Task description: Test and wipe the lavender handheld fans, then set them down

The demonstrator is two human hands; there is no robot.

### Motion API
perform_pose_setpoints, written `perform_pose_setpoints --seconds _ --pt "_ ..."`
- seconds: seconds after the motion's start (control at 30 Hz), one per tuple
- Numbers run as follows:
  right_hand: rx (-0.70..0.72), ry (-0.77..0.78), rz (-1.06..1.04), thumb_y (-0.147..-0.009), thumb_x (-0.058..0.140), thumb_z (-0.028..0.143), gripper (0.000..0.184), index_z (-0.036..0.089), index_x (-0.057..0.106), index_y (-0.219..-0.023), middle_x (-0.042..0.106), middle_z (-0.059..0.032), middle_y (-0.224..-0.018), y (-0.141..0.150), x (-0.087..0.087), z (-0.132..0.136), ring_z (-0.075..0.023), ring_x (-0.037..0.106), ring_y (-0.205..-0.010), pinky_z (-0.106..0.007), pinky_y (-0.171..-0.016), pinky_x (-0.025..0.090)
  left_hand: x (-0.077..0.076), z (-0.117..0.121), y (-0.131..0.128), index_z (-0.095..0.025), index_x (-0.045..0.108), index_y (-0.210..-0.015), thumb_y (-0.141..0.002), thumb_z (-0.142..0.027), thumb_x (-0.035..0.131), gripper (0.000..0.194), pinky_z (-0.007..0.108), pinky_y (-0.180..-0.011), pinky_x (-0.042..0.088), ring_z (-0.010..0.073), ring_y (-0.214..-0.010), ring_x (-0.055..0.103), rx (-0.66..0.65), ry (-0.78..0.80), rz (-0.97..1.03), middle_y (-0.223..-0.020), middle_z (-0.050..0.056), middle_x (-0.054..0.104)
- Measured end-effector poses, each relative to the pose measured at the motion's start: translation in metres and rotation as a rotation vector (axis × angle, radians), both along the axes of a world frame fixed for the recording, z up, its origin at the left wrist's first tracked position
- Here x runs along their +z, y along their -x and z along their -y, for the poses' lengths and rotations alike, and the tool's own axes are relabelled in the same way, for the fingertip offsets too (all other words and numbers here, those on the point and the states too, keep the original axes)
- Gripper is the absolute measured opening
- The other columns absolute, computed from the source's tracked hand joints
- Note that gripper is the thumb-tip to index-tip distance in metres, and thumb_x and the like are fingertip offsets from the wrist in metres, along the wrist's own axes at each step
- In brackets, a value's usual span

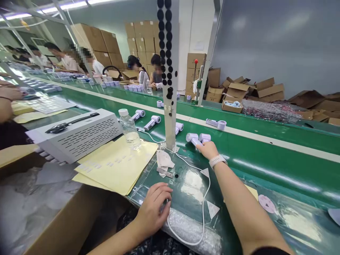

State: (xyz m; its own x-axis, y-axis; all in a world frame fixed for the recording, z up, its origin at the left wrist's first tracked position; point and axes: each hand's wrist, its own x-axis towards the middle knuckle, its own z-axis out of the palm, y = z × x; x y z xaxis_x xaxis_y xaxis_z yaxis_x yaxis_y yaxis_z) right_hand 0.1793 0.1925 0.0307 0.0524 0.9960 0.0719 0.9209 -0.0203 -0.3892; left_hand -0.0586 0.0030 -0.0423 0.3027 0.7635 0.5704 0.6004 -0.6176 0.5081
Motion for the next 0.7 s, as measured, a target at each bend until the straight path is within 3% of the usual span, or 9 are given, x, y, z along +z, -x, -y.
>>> perform_pose_setpoints --seconds 0.1,0.17,0.27,0.33,0.4,0.43,0.53,0.6,0.7 --pt "0.122 0.021 -0.061 -0.094 0.058 0.041 0.032 0.016 0.079 -0.096 0.068 -0.0139 -0.123 -0.002 0.009 0.059 -0.0295 0.067 -0.109 -0.040 -0.092 0.053 0.009 -0.006 -0.007 -0.022 0.069 -0.100 -0.092 -0.029 0.058 0.015 0.059 -0.113 0.043 0.0321 -0.127 0.058 -0.064 0.326 0.254 -0.124 0.013 0.071" --pt "0.227 -0.018 -0.124 -0.089 0.062 0.043 0.034 0.021 0.080 -0.108 0.058 -0.0138 -0.145 0.008 0.012 0.102 -0.0358 0.056 -0.132 -0.045 -0.106 0.048 0.021 -0.012 -0.018 -0.021 0.064 -0.124 -0.091 -0.050 0.063 0.044 0.058 -0.119 0.037 0.0335 -0.138 0.051 -0.160 0.580 0.627 -0.144 0.015 0.061" --pt "0.371 -0.109 -0.236 -0.085 0.069 0.047 0.040 0.023 0.079 -0.115 0.041 -0.0125 -0.161 0.032 0.013 0.155 -0.0412 0.041 -0.146 -0.057 -0.117 0.038 0.038 -0.019 -0.034 -0.019 0.065 -0.122 -0.083 -0.071 0.065 0.065 0.053 -0.116 0.042 0.0342 -0.132 0.058 -0.284 0.855 1.261 -0.134 0.015 0.067" --pt "0.453 -0.096 -0.292 -0.082 0.073 0.053 0.047 0.022 0.078 -0.117 0.034 -0.0118 -0.166 0.044 0.014 0.175 -0.0437 0.037 -0.148 -0.062 -0.118 0.035 0.044 -0.020 -0.036 -0.017 0.070 -0.106 -0.073 -0.072 0.075 0.064 0.049 -0.111 0.048 0.0334 -0.119 0.067 -0.256 0.933 1.462 -0.113 0.013 0.075" --pt "0.535 -0.041 -0.369 -0.084 0.072 0.059 0.051 0.025 0.076 -0.121 0.039 -0.0113 -0.163 0.050 0.012 0.182 -0.0428 0.040 -0.147 -0.063 -0.116 0.038 0.045 -0.017 -0.029 -0.016 0.072 -0.092 -0.065 -0.069 0.083 0.061 0.046 -0.102 0.054 0.0308 -0.103 0.072 -0.209 0.961 1.514 -0.096 0.010 0.077" --pt "0.544 -0.021 -0.424 -0.089 0.066 0.059 0.048 0.025 0.074 -0.122 0.049 -0.0124 -0.156 0.051 0.008 0.182 -0.0400 0.048 -0.142 -0.061 -0.113 0.043 0.043 -0.015 -0.022 -0.016 0.072 -0.089 -0.064 -0.069 0.085 0.060 0.045 -0.097 0.057 0.0294 -0.096 0.073 -0.192 0.974 1.509 -0.091 0.009 0.077" --pt "0.370 0.006 -0.411 -0.106 0.035 0.046 0.042 0.021 0.068 -0.114 0.074 -0.0132 -0.110 0.058 -0.009 0.174 -0.0272 0.072 -0.101 -0.046 -0.087 0.058 0.039 -0.009 -0.002 -0.017 0.073 -0.085 -0.066 -0.072 0.081 0.059 0.044 -0.088 0.060 0.0283 -0.089 0.075 -0.166 1.006 1.467 -0.086 0.008 0.077" --pt "0.271 0.029 -0.277 -0.104 0.042 0.038 0.030 0.018 0.064 -0.100 0.073 -0.0123 -0.092 0.068 -0.023 0.168 -0.0256 0.070 -0.083 -0.040 -0.075 0.056 0.038 -0.007 0.009 -0.017 0.073 -0.084 -0.068 -0.072 0.080 0.058 0.045 -0.090 0.060 0.0304 -0.094 0.075 -0.155 0.953 1.458 -0.087 0.008 0.078" --pt "0.318 0.060 -0.165 -0.091 0.063 0.022 0.007 0.019 0.059 -0.085 0.070 -0.0147 -0.096 0.080 -0.036 0.165 -0.0296 0.066 -0.092 -0.039 -0.078 0.050 0.046 -0.007 0.017 -0.019 0.074 -0.089 -0.064 -0.067 0.085 0.055 0.046 -0.100 0.057 0.0322 -0.107 0.073 -0.139 0.778 1.477 -0.095 0.007 0.079"
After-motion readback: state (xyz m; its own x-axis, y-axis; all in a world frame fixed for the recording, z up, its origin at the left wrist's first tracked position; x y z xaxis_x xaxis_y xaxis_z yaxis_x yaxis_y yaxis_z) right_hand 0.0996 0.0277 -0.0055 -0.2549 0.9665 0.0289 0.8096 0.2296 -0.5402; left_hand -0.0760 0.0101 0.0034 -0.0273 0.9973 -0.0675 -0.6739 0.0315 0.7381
